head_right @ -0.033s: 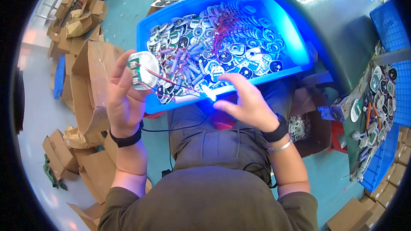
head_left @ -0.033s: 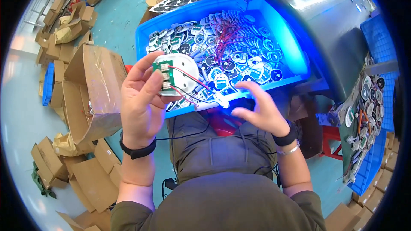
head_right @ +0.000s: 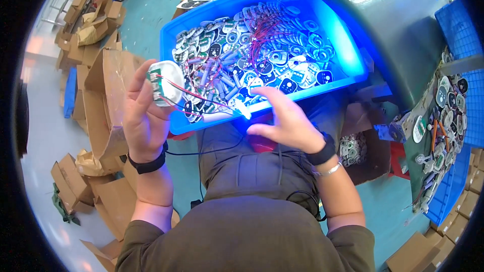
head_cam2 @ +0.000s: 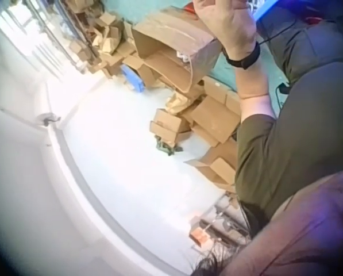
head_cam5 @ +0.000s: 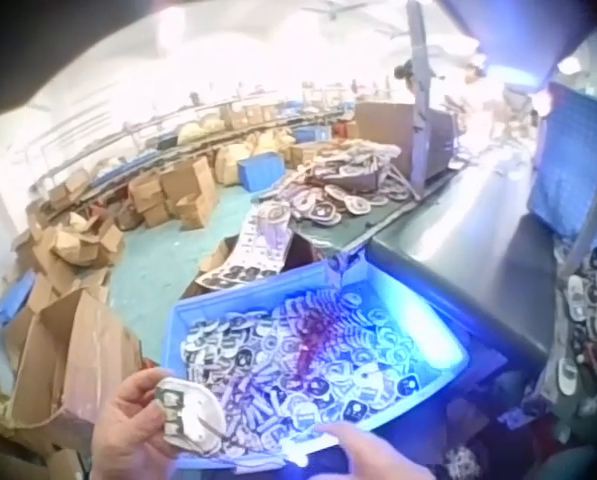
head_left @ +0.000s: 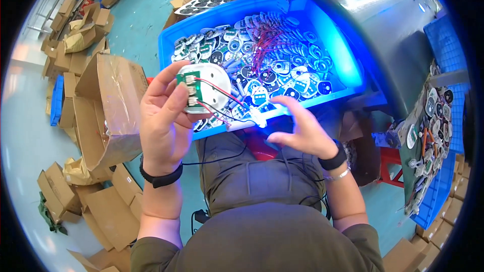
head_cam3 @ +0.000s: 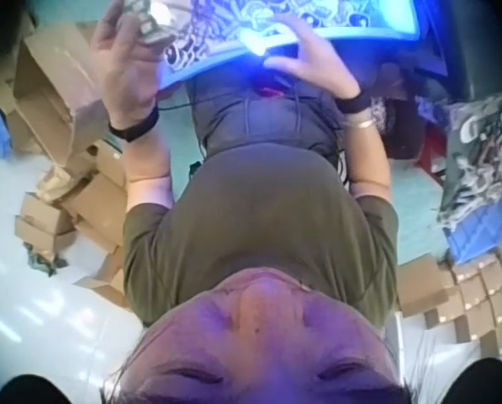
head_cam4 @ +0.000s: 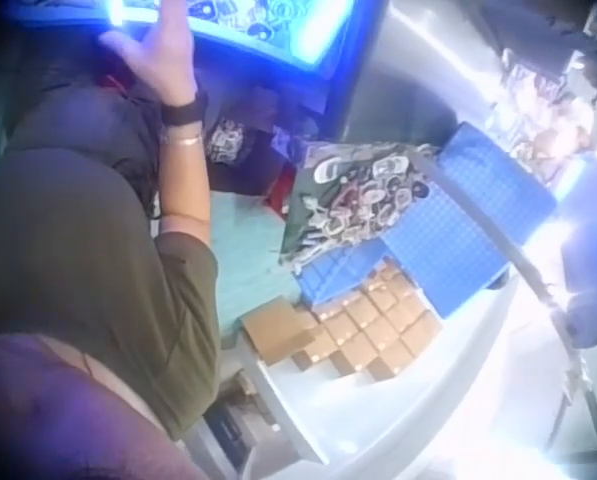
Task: Assembling small electronic devices by connecting batteries and wires to circuit boards and placing them into plastic housings.
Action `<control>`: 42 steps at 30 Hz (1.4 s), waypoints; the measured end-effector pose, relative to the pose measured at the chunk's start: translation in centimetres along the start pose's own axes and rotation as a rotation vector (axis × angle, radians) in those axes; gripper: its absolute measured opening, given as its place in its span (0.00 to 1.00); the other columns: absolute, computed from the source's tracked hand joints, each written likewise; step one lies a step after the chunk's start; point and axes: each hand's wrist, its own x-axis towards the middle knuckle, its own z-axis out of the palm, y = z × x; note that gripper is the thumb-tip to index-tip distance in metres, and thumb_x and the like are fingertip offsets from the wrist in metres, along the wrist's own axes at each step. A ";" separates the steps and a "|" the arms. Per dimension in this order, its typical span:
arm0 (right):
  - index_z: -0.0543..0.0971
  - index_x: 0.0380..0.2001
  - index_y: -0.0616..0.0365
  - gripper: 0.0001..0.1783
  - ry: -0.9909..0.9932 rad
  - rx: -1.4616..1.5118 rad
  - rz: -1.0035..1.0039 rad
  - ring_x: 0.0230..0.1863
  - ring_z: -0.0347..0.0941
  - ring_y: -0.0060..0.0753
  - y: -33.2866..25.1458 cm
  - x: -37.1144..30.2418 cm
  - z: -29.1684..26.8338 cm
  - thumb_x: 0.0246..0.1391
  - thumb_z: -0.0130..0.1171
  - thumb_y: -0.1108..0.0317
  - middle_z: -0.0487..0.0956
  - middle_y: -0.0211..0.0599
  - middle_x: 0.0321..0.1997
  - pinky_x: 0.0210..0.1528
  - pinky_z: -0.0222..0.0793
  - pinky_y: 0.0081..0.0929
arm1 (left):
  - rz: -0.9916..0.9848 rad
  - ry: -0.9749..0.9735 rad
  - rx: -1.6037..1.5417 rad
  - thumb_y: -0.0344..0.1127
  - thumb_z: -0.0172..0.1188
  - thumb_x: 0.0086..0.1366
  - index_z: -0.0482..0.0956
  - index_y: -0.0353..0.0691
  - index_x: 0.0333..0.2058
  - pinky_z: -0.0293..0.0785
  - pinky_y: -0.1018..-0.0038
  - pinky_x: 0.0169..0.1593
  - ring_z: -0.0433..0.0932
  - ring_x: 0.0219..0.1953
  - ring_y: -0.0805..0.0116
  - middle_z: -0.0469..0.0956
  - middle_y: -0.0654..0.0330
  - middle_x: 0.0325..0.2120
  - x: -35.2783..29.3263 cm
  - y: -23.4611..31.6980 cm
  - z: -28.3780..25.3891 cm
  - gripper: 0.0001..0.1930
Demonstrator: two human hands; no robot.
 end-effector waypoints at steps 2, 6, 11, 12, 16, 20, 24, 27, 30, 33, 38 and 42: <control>0.61 0.52 0.61 0.38 -0.076 0.120 -0.012 0.54 0.62 0.46 1.2 0.7 1.8 0.37 0.66 0.64 0.65 0.49 0.52 0.55 0.57 0.32 | -0.003 -0.024 -0.008 0.29 0.47 0.62 0.62 0.33 0.51 0.74 0.67 0.44 0.73 0.44 0.61 0.70 0.51 0.44 0.1 -0.1 0.2 0.19; 0.51 0.59 0.58 0.46 -0.154 0.299 0.117 0.59 0.57 0.47 3.5 2.7 5.1 0.38 0.64 0.65 0.59 0.52 0.59 0.58 0.53 0.33 | 0.055 -0.064 -0.012 0.29 0.47 0.62 0.61 0.33 0.52 0.73 0.68 0.45 0.72 0.45 0.62 0.70 0.52 0.45 0.6 0.1 -0.2 0.19; 0.67 0.49 0.59 0.31 -0.340 0.524 0.250 0.48 0.68 0.34 4.1 4.2 4.9 0.38 0.65 0.66 0.71 0.44 0.47 0.51 0.61 0.29 | 0.086 0.091 0.006 0.28 0.46 0.62 0.60 0.32 0.52 0.76 0.68 0.40 0.74 0.43 0.62 0.70 0.51 0.44 0.8 0.7 -1.5 0.19; 0.67 0.49 0.59 0.31 -0.345 0.529 0.249 0.48 0.68 0.34 4.1 4.2 4.6 0.38 0.65 0.66 0.71 0.44 0.47 0.51 0.61 0.29 | 0.095 0.144 -0.023 0.28 0.48 0.61 0.61 0.33 0.51 0.79 0.69 0.37 0.75 0.41 0.62 0.72 0.51 0.42 0.9 0.9 -1.9 0.18; 0.70 0.43 0.60 0.25 -0.087 0.376 0.153 0.41 0.68 0.25 5.2 3.9 3.2 0.39 0.65 0.67 0.72 0.33 0.38 0.45 0.63 0.23 | 0.135 0.244 0.068 0.28 0.48 0.62 0.62 0.33 0.50 0.79 0.71 0.36 0.76 0.39 0.64 0.72 0.51 0.41 1.7 1.1 -4.3 0.17; 0.68 0.45 0.62 0.28 -0.110 0.409 0.262 0.44 0.65 0.25 5.4 6.2 0.2 0.39 0.66 0.69 0.70 0.33 0.42 0.47 0.61 0.22 | 0.136 0.272 0.073 0.28 0.49 0.61 0.64 0.33 0.49 0.79 0.72 0.36 0.77 0.37 0.65 0.73 0.52 0.40 3.8 0.3 -6.7 0.16; 0.67 0.47 0.61 0.30 -0.096 0.638 0.361 0.45 0.65 0.22 6.6 9.6 -0.9 0.39 0.66 0.68 0.71 0.32 0.44 0.47 0.62 0.20 | 0.106 0.373 0.083 0.29 0.48 0.62 0.64 0.34 0.48 0.77 0.75 0.38 0.75 0.40 0.64 0.72 0.52 0.43 6.7 -0.2 -9.4 0.16; 0.67 0.47 0.62 0.30 -0.046 0.516 0.371 0.44 0.66 0.21 8.0 12.8 -0.7 0.39 0.67 0.67 0.72 0.33 0.43 0.46 0.63 0.20 | 0.113 0.433 0.121 0.29 0.52 0.59 0.68 0.35 0.44 0.77 0.71 0.37 0.77 0.34 0.65 0.75 0.53 0.35 10.3 -1.0 -10.6 0.13; 0.67 0.47 0.61 0.31 -0.072 0.276 0.281 0.45 0.66 0.23 10.1 16.6 0.2 0.39 0.67 0.66 0.71 0.33 0.44 0.48 0.62 0.21 | 0.101 0.473 0.119 0.29 0.53 0.59 0.68 0.35 0.43 0.77 0.72 0.36 0.77 0.33 0.65 0.75 0.54 0.34 13.7 -2.2 -13.2 0.13; 0.66 0.47 0.60 0.33 -0.057 0.101 0.218 0.45 0.65 0.26 13.6 19.5 2.5 0.37 0.68 0.64 0.71 0.35 0.43 0.48 0.62 0.23 | 0.071 0.588 0.220 0.30 0.54 0.58 0.68 0.35 0.42 0.77 0.72 0.36 0.77 0.32 0.66 0.75 0.55 0.32 15.8 -3.9 -16.4 0.13; 0.62 0.44 0.58 0.35 -0.045 -0.237 0.092 0.42 0.68 0.53 16.5 22.9 6.5 0.32 0.68 0.63 0.68 0.51 0.42 0.41 0.67 0.39 | 0.170 0.837 0.960 0.31 0.54 0.57 0.72 0.33 0.41 0.72 0.76 0.31 0.76 0.28 0.70 0.76 0.57 0.27 16.3 -6.1 -21.9 0.14; 0.61 0.44 0.55 0.34 0.015 -0.362 -0.006 0.40 0.69 0.55 18.0 24.6 9.4 0.32 0.66 0.62 0.67 0.53 0.42 0.38 0.68 0.43 | 0.221 0.927 1.170 0.33 0.55 0.55 0.74 0.34 0.40 0.70 0.73 0.31 0.75 0.27 0.69 0.76 0.55 0.24 16.4 -6.5 -24.9 0.14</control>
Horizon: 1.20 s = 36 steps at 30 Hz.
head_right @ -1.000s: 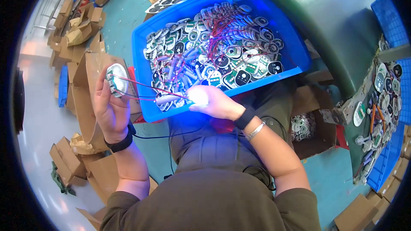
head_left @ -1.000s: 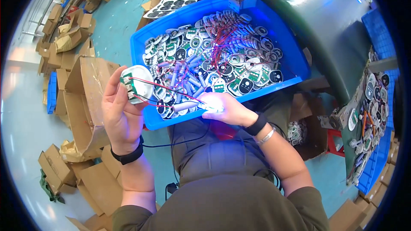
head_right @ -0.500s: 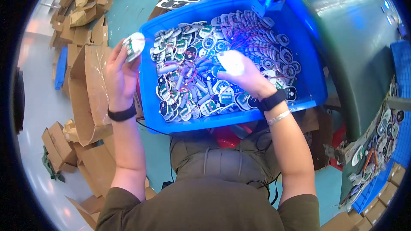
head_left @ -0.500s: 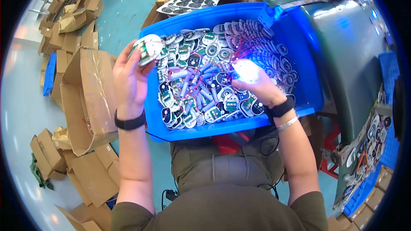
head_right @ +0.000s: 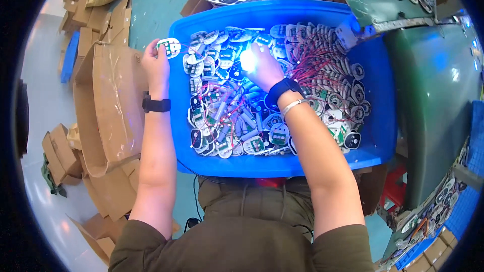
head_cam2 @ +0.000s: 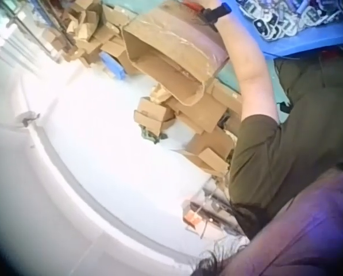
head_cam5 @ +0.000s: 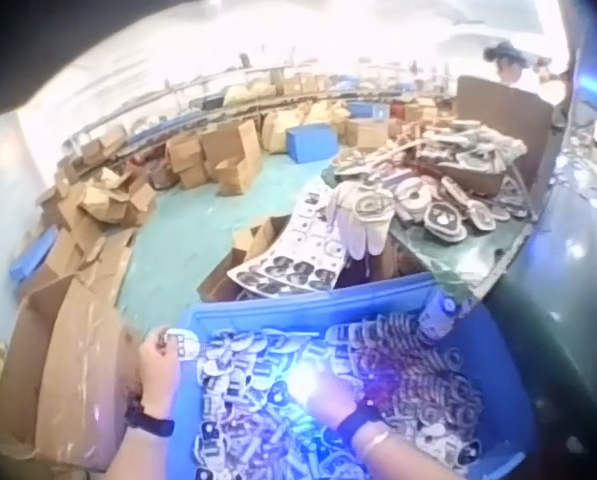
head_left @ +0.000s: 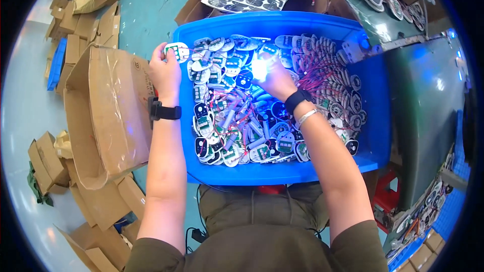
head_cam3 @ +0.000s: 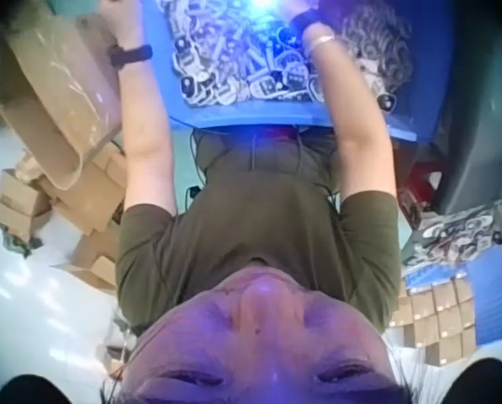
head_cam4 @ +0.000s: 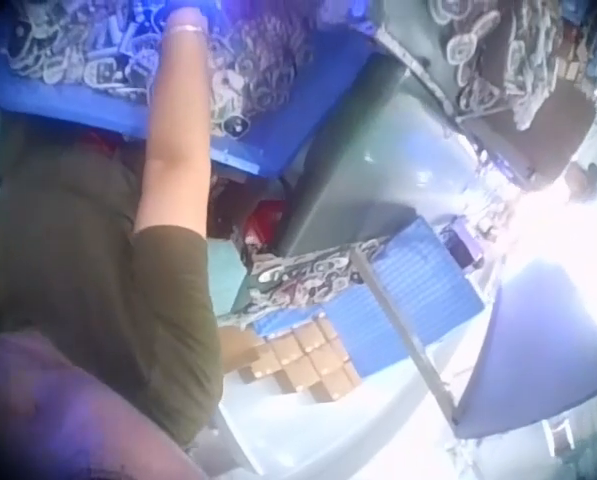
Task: Assembling small electronic devices by connecting batteries and wires to circuit boards and placing them into plastic housings.
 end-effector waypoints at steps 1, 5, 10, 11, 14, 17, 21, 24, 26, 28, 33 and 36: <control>0.61 0.44 0.55 0.33 -0.007 0.000 0.020 0.39 0.69 0.55 0.5 0.4 0.7 0.34 0.65 0.63 0.66 0.54 0.42 0.38 0.68 0.43 | -0.006 0.002 0.005 0.33 0.55 0.55 0.74 0.34 0.40 0.70 0.73 0.31 0.75 0.27 0.69 0.76 0.55 0.24 0.3 -0.4 0.1 0.14; 0.68 0.41 0.59 0.21 -0.035 0.264 -0.050 0.37 0.71 0.43 0.3 1.5 2.2 0.40 0.59 0.68 0.71 0.44 0.38 0.35 0.69 0.36 | -0.158 0.057 -0.134 0.32 0.54 0.56 0.71 0.31 0.43 0.70 0.73 0.33 0.75 0.29 0.68 0.76 0.54 0.28 0.6 -2.8 -0.5 0.16; 0.74 0.36 0.63 0.17 -0.015 0.333 -0.221 0.43 0.69 0.43 -3.1 1.2 -0.9 0.41 0.60 0.67 0.74 0.45 0.37 0.45 0.64 0.35 | -0.533 0.130 -0.461 0.31 0.52 0.58 0.67 0.28 0.46 0.71 0.76 0.34 0.74 0.31 0.70 0.74 0.53 0.35 -0.1 -3.5 -1.7 0.18; 0.73 0.37 0.64 0.17 -0.161 0.545 0.017 0.42 0.70 0.44 -4.8 1.0 -2.8 0.43 0.59 0.66 0.74 0.46 0.38 0.45 0.64 0.34 | -0.419 0.152 -0.296 0.30 0.53 0.58 0.66 0.29 0.47 0.70 0.77 0.35 0.74 0.31 0.71 0.73 0.53 0.35 -0.3 -4.0 -2.3 0.19; 0.71 0.38 0.64 0.18 -0.101 0.058 0.079 0.43 0.69 0.44 -1.5 -1.3 -1.7 0.44 0.59 0.66 0.74 0.46 0.38 0.45 0.64 0.33 | -0.298 0.145 -0.177 0.32 0.54 0.58 0.68 0.30 0.46 0.70 0.77 0.38 0.73 0.32 0.71 0.74 0.55 0.35 -2.7 0.7 -2.1 0.18; 0.72 0.37 0.64 0.17 -0.120 0.174 0.031 0.41 0.71 0.41 -3.0 -2.2 -3.7 0.45 0.59 0.67 0.74 0.45 0.38 0.45 0.65 0.30 | 0.114 -0.308 -0.021 0.36 0.55 0.56 0.72 0.32 0.42 0.70 0.72 0.38 0.75 0.32 0.64 0.75 0.52 0.34 -5.0 2.0 -3.7 0.17; 0.73 0.37 0.63 0.14 -0.053 0.244 0.064 0.34 0.72 0.29 -4.4 -4.6 -7.2 0.45 0.58 0.70 0.75 0.39 0.34 0.38 0.67 0.23 | 0.188 -0.664 0.370 0.34 0.57 0.53 0.71 0.32 0.42 0.70 0.67 0.38 0.75 0.34 0.54 0.74 0.45 0.34 -8.1 3.1 -4.4 0.18; 0.73 0.35 0.64 0.12 -0.065 0.330 0.196 0.33 0.72 0.38 -5.7 -6.9 -9.3 0.45 0.57 0.71 0.74 0.45 0.33 0.35 0.67 0.28 | 0.215 -0.707 0.420 0.33 0.57 0.53 0.71 0.31 0.40 0.70 0.65 0.37 0.74 0.35 0.51 0.74 0.45 0.33 -9.0 1.1 -3.4 0.17; 0.73 0.34 0.64 0.12 -0.056 0.349 0.208 0.33 0.72 0.36 -5.6 -8.7 -9.8 0.45 0.57 0.71 0.75 0.44 0.32 0.36 0.67 0.26 | 0.231 -0.713 0.386 0.33 0.56 0.52 0.71 0.31 0.38 0.69 0.61 0.37 0.72 0.34 0.46 0.73 0.44 0.31 -9.1 0.4 -2.4 0.15; 0.73 0.34 0.64 0.12 -0.044 0.306 0.187 0.33 0.72 0.36 -5.9 -10.3 -10.4 0.45 0.57 0.71 0.75 0.44 0.32 0.35 0.67 0.27 | 0.111 -0.720 0.493 0.31 0.56 0.52 0.73 0.31 0.34 0.69 0.60 0.36 0.72 0.33 0.43 0.74 0.44 0.27 -9.0 0.2 -1.5 0.11; 0.74 0.34 0.64 0.11 -0.020 0.299 0.190 0.33 0.73 0.36 -6.8 -13.1 -12.2 0.45 0.57 0.71 0.75 0.43 0.32 0.35 0.67 0.27 | -0.161 -0.650 -0.140 0.33 0.56 0.56 0.76 0.30 0.33 0.69 0.81 0.29 0.75 0.24 0.78 0.77 0.60 0.22 -9.1 3.7 -3.6 0.10; 0.74 0.34 0.64 0.11 0.008 0.325 0.195 0.32 0.73 0.36 -7.8 -14.3 -12.9 0.45 0.57 0.71 0.76 0.43 0.32 0.34 0.67 0.26 | -0.054 -0.613 -0.218 0.29 0.56 0.56 0.76 0.29 0.32 0.70 0.81 0.29 0.76 0.25 0.76 0.77 0.59 0.22 -9.7 7.9 -6.4 0.08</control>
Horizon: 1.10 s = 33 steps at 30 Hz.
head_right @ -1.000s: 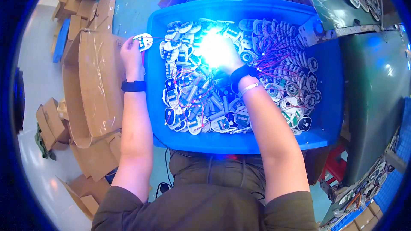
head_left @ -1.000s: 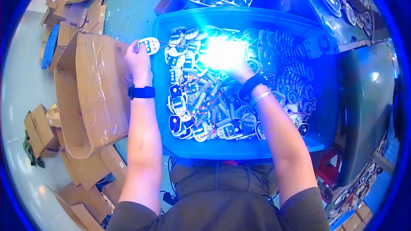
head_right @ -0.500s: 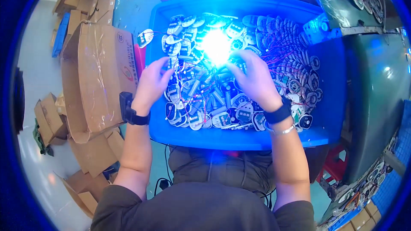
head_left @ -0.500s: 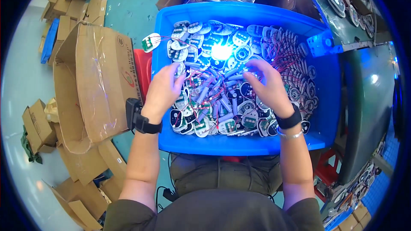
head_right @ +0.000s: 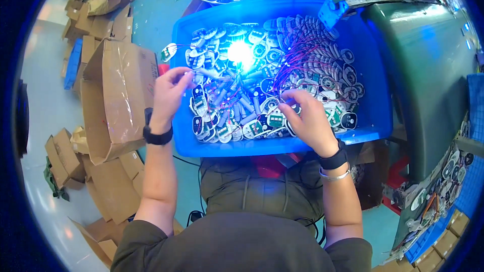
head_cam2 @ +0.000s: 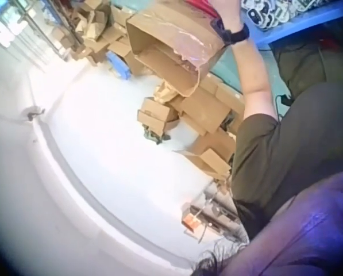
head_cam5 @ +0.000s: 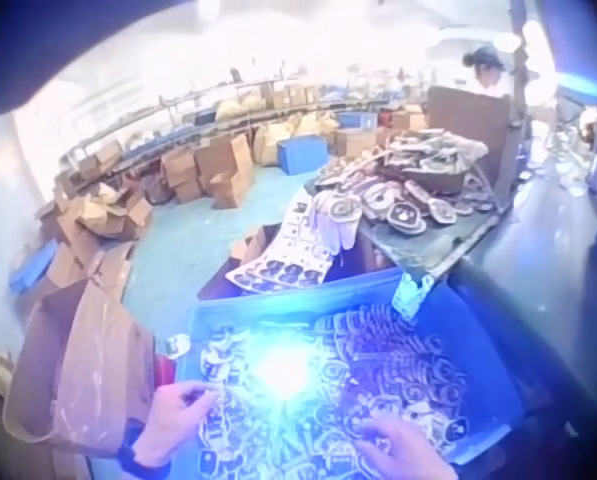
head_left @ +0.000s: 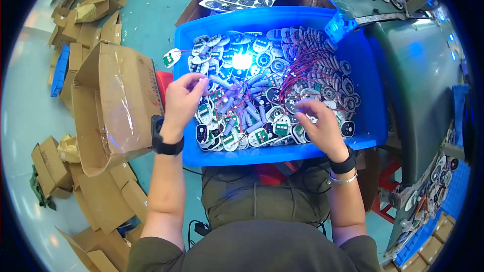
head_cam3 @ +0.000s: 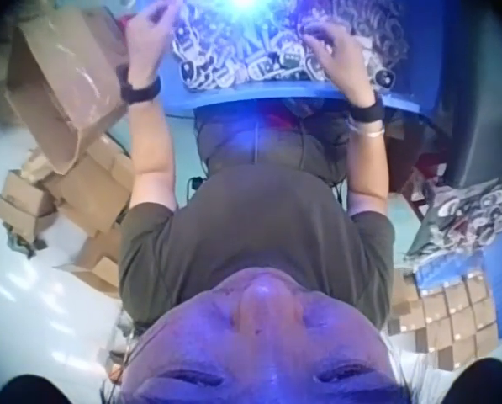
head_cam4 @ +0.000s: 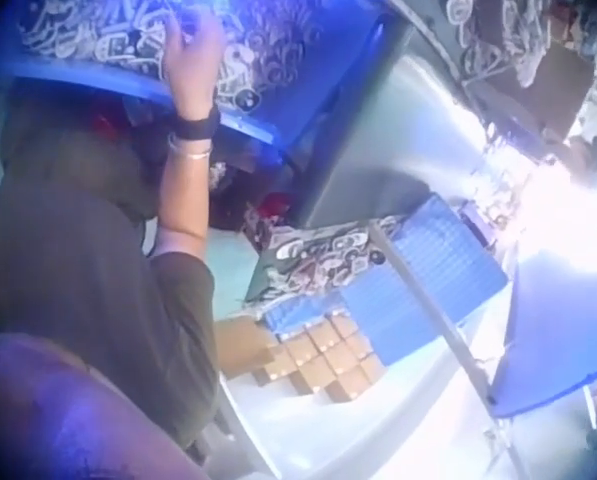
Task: Assembling small electronic devices by connecting batteries and wires to circuit boards and placing them into plastic housings.
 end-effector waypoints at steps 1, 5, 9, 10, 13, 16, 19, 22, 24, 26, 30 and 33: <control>0.74 0.33 0.64 0.11 -0.008 -0.013 -0.004 0.32 0.73 0.35 -0.2 -0.4 0.0 0.45 0.57 0.71 0.76 0.43 0.32 0.34 0.67 0.26 | 0.011 0.007 -0.157 0.28 0.56 0.56 0.75 0.29 0.32 0.70 0.82 0.29 0.76 0.26 0.76 0.76 0.59 0.22 -0.5 1.2 -0.3 0.08; 0.74 0.33 0.63 0.10 -0.002 0.018 0.024 0.32 0.73 0.36 -1.0 -2.5 0.1 0.45 0.57 0.71 0.76 0.43 0.31 0.34 0.67 0.27 | 0.213 0.043 -0.053 0.26 0.56 0.56 0.77 0.31 0.33 0.71 0.81 0.30 0.76 0.27 0.77 0.77 0.59 0.23 -3.2 6.9 -0.9 0.06; 0.74 0.34 0.63 0.11 0.000 0.045 -0.025 0.33 0.73 0.36 -2.0 -4.1 0.6 0.45 0.57 0.71 0.75 0.43 0.31 0.35 0.67 0.27 | 0.362 -0.074 0.135 0.28 0.57 0.55 0.78 0.35 0.33 0.71 0.79 0.31 0.77 0.27 0.72 0.78 0.56 0.25 -4.8 6.9 1.5 0.07; 0.74 0.34 0.63 0.11 0.000 0.054 -0.042 0.33 0.73 0.36 -2.2 -4.4 0.7 0.45 0.57 0.71 0.75 0.43 0.32 0.35 0.67 0.28 | 0.374 -0.165 0.145 0.29 0.57 0.54 0.78 0.35 0.33 0.71 0.78 0.31 0.77 0.27 0.69 0.78 0.55 0.25 -4.9 6.3 2.4 0.07; 0.74 0.34 0.63 0.11 0.012 0.002 -0.049 0.34 0.72 0.35 -2.6 -5.3 1.1 0.45 0.57 0.72 0.75 0.41 0.32 0.36 0.67 0.26 | 0.570 -0.156 0.482 0.31 0.56 0.55 0.78 0.38 0.31 0.68 0.74 0.29 0.75 0.26 0.65 0.76 0.55 0.23 -5.3 4.3 4.5 0.06; 0.74 0.34 0.63 0.12 0.029 -0.021 -0.052 0.36 0.72 0.42 -2.8 -5.9 1.0 0.44 0.58 0.72 0.75 0.43 0.33 0.37 0.67 0.30 | 0.298 -0.284 0.194 0.31 0.56 0.55 0.78 0.36 0.32 0.68 0.75 0.29 0.74 0.25 0.66 0.76 0.55 0.24 -6.3 4.7 5.2 0.07; 0.73 0.35 0.62 0.12 0.142 0.012 -0.175 0.36 0.71 0.44 -3.5 -5.7 1.1 0.45 0.57 0.71 0.74 0.43 0.34 0.39 0.67 0.31 | 0.245 -0.339 0.007 0.30 0.56 0.56 0.78 0.34 0.33 0.68 0.78 0.30 0.74 0.26 0.71 0.77 0.57 0.25 -6.9 4.8 5.8 0.07; 0.71 0.39 0.62 0.15 0.165 0.010 -0.329 0.37 0.71 0.45 -4.5 -5.0 1.9 0.45 0.58 0.70 0.74 0.44 0.36 0.39 0.67 0.31 | 0.201 -0.400 -0.117 0.29 0.55 0.57 0.78 0.33 0.33 0.69 0.80 0.31 0.75 0.27 0.74 0.77 0.58 0.25 -7.7 5.6 6.5 0.07; 0.68 0.41 0.62 0.18 0.049 0.150 -0.248 0.36 0.72 0.43 -5.0 -5.3 2.5 0.46 0.57 0.70 0.74 0.46 0.35 0.38 0.67 0.30 | 0.259 -0.462 -0.122 0.29 0.56 0.56 0.78 0.33 0.33 0.69 0.79 0.31 0.75 0.27 0.72 0.77 0.58 0.25 -8.4 6.0 6.8 0.07; 0.69 0.39 0.61 0.14 -0.026 0.456 -0.049 0.30 0.72 0.30 -4.2 -6.0 3.3 0.48 0.56 0.71 0.74 0.38 0.29 0.32 0.67 0.24 | 0.297 -0.477 -0.118 0.29 0.57 0.55 0.78 0.34 0.34 0.69 0.79 0.31 0.75 0.27 0.71 0.77 0.58 0.26 -8.9 5.9 7.0 0.08; 0.71 0.35 0.62 0.08 -0.290 0.647 0.280 0.26 0.67 0.17 -4.1 -7.8 0.3 0.50 0.55 0.73 0.72 0.29 0.25 0.27 0.63 0.17 | 0.349 -0.605 -0.058 0.28 0.56 0.55 0.78 0.34 0.35 0.69 0.79 0.31 0.74 0.26 0.74 0.76 0.59 0.26 -8.8 5.1 6.7 0.08; 0.73 0.28 0.63 0.02 -0.060 0.565 0.219 0.24 0.63 0.14 -3.5 -8.2 -1.4 0.50 0.53 0.75 0.70 0.27 0.25 0.25 0.58 0.13 | -0.024 -0.555 -0.162 0.29 0.54 0.58 0.76 0.34 0.37 0.68 0.80 0.30 0.72 0.27 0.79 0.75 0.62 0.24 -7.0 3.2 7.0 0.09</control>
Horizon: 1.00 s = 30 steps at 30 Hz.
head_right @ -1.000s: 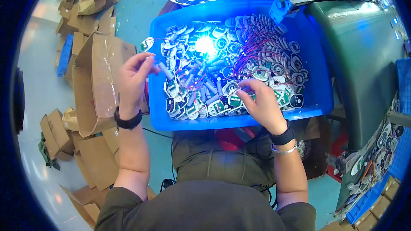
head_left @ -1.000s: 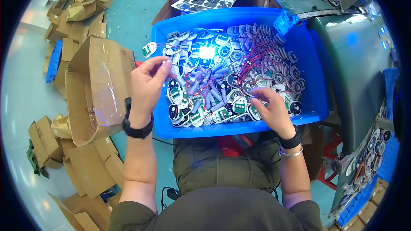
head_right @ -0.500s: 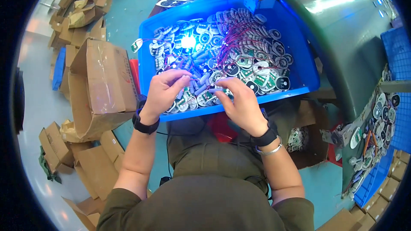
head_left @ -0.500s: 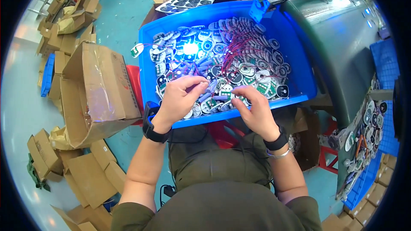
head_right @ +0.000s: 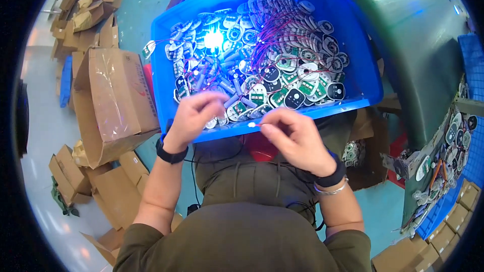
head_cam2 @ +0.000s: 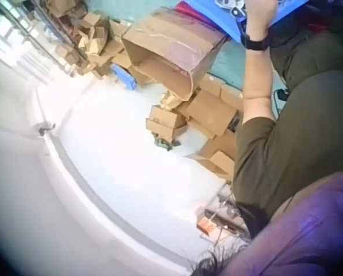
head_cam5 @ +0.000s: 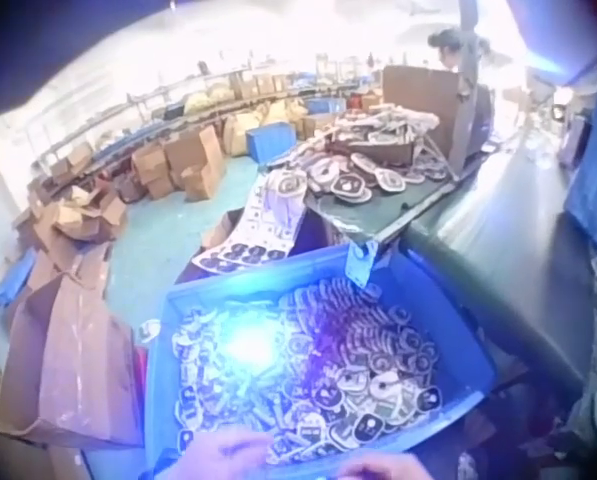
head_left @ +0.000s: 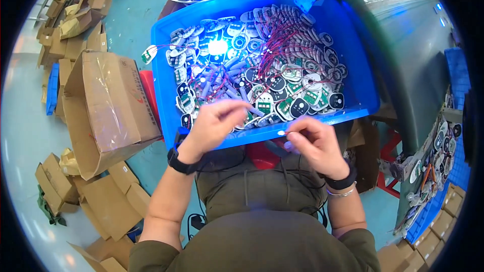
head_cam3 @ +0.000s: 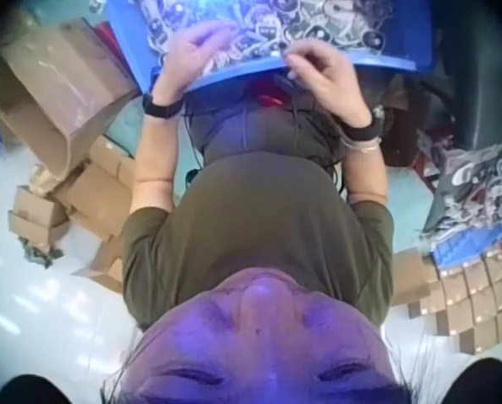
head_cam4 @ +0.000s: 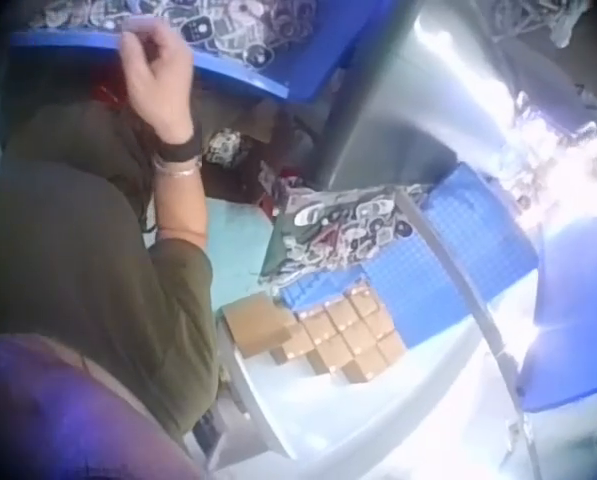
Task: Assembling small electronic devices by connecting batteries and wires to circuit boards and placing them into plastic housings.
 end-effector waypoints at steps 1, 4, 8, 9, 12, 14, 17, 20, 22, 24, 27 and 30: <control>0.74 0.27 0.63 0.02 0.033 -0.055 -0.029 0.25 0.63 0.14 -0.2 0.2 -0.9 0.50 0.53 0.76 0.70 0.28 0.26 0.25 0.58 0.13 | 0.082 0.104 0.242 0.30 0.51 0.59 0.76 0.33 0.36 0.68 0.77 0.31 0.74 0.27 0.73 0.75 0.60 0.23 1.1 -0.8 -0.1 0.09; 0.74 0.27 0.63 0.02 0.193 -0.113 -0.014 0.24 0.64 0.14 0.4 0.6 -2.7 0.48 0.55 0.76 0.69 0.28 0.26 0.25 0.60 0.14 | 0.186 0.114 0.609 0.32 0.52 0.57 0.76 0.33 0.34 0.69 0.73 0.32 0.75 0.28 0.63 0.75 0.56 0.23 3.8 -2.5 1.3 0.09; 0.75 0.29 0.63 0.04 0.310 -0.112 -0.070 0.22 0.61 0.14 0.9 1.3 -3.3 0.47 0.57 0.75 0.68 0.26 0.22 0.24 0.57 0.13 | 0.261 -0.136 0.806 0.30 0.54 0.53 0.74 0.33 0.35 0.70 0.66 0.36 0.73 0.33 0.54 0.73 0.52 0.29 7.9 -7.0 5.0 0.11; 0.75 0.29 0.63 0.04 0.316 -0.110 -0.071 0.22 0.61 0.14 0.8 1.4 -3.4 0.47 0.57 0.75 0.68 0.26 0.22 0.24 0.57 0.13 | 0.255 -0.166 0.928 0.30 0.54 0.51 0.73 0.34 0.35 0.70 0.65 0.37 0.72 0.34 0.53 0.72 0.52 0.31 8.7 -7.4 5.4 0.11; 0.76 0.28 0.61 0.05 0.286 -0.192 -0.081 0.21 0.60 0.15 0.4 1.5 -3.6 0.45 0.58 0.75 0.68 0.26 0.22 0.23 0.55 0.13 | 0.166 -0.281 1.102 0.30 0.57 0.47 0.70 0.33 0.35 0.71 0.64 0.39 0.70 0.38 0.53 0.69 0.52 0.36 9.1 -8.0 5.4 0.15; 0.76 0.27 0.61 0.04 0.295 -0.212 -0.094 0.21 0.60 0.15 0.3 1.4 -3.9 0.44 0.58 0.75 0.68 0.26 0.22 0.23 0.55 0.13 | 0.169 -0.290 1.169 0.32 0.61 0.44 0.69 0.33 0.34 0.71 0.63 0.39 0.69 0.40 0.53 0.68 0.51 0.36 8.6 -7.8 5.3 0.17; 0.76 0.26 0.61 0.04 0.311 -0.242 -0.104 0.22 0.60 0.15 0.3 1.4 -4.0 0.43 0.59 0.76 0.68 0.27 0.22 0.23 0.54 0.13 | 0.275 -0.298 1.112 0.33 0.61 0.46 0.70 0.35 0.34 0.69 0.65 0.39 0.71 0.36 0.55 0.71 0.53 0.30 7.6 -7.2 4.2 0.16; 0.76 0.26 0.61 0.04 0.290 -0.281 -0.148 0.22 0.61 0.16 0.2 1.4 -3.5 0.43 0.58 0.76 0.68 0.28 0.22 0.24 0.56 0.14 | 0.314 -0.082 0.891 0.34 0.60 0.49 0.71 0.35 0.33 0.69 0.67 0.37 0.72 0.33 0.54 0.72 0.51 0.27 5.6 -5.0 2.6 0.13; 0.75 0.27 0.61 0.05 0.269 -0.267 -0.199 0.23 0.62 0.18 -0.2 1.5 -2.5 0.42 0.58 0.77 0.68 0.28 0.23 0.25 0.58 0.15 | 0.181 0.140 0.456 0.34 0.58 0.53 0.73 0.35 0.36 0.69 0.71 0.34 0.75 0.30 0.65 0.75 0.56 0.27 4.2 -3.0 2.1 0.12; 0.75 0.27 0.61 0.05 0.260 -0.254 -0.213 0.23 0.62 0.18 -0.7 1.5 -1.4 0.42 0.58 0.78 0.68 0.28 0.23 0.25 0.58 0.15 | 0.068 0.237 -0.042 0.30 0.53 0.59 0.71 0.32 0.43 0.70 0.80 0.38 0.74 0.35 0.76 0.75 0.59 0.33 2.7 -0.9 2.0 0.13; 0.75 0.27 0.61 0.06 0.256 -0.237 -0.246 0.23 0.63 0.19 -1.8 1.1 0.3 0.42 0.58 0.79 0.68 0.29 0.22 0.25 0.59 0.16 | -0.052 0.191 -0.432 0.29 0.50 0.61 0.69 0.30 0.44 0.72 0.81 0.39 0.74 0.35 0.76 0.74 0.59 0.35 0.3 1.8 2.9 0.13; 0.75 0.27 0.61 0.07 0.268 -0.313 -0.356 0.23 0.65 0.25 -2.9 0.3 1.6 0.40 0.58 0.79 0.69 0.33 0.22 0.25 0.60 0.20 | -0.079 0.092 -0.520 0.31 0.49 0.63 0.68 0.31 0.45 0.75 0.79 0.39 0.74 0.37 0.75 0.73 0.58 0.37 -1.9 3.8 3.9 0.14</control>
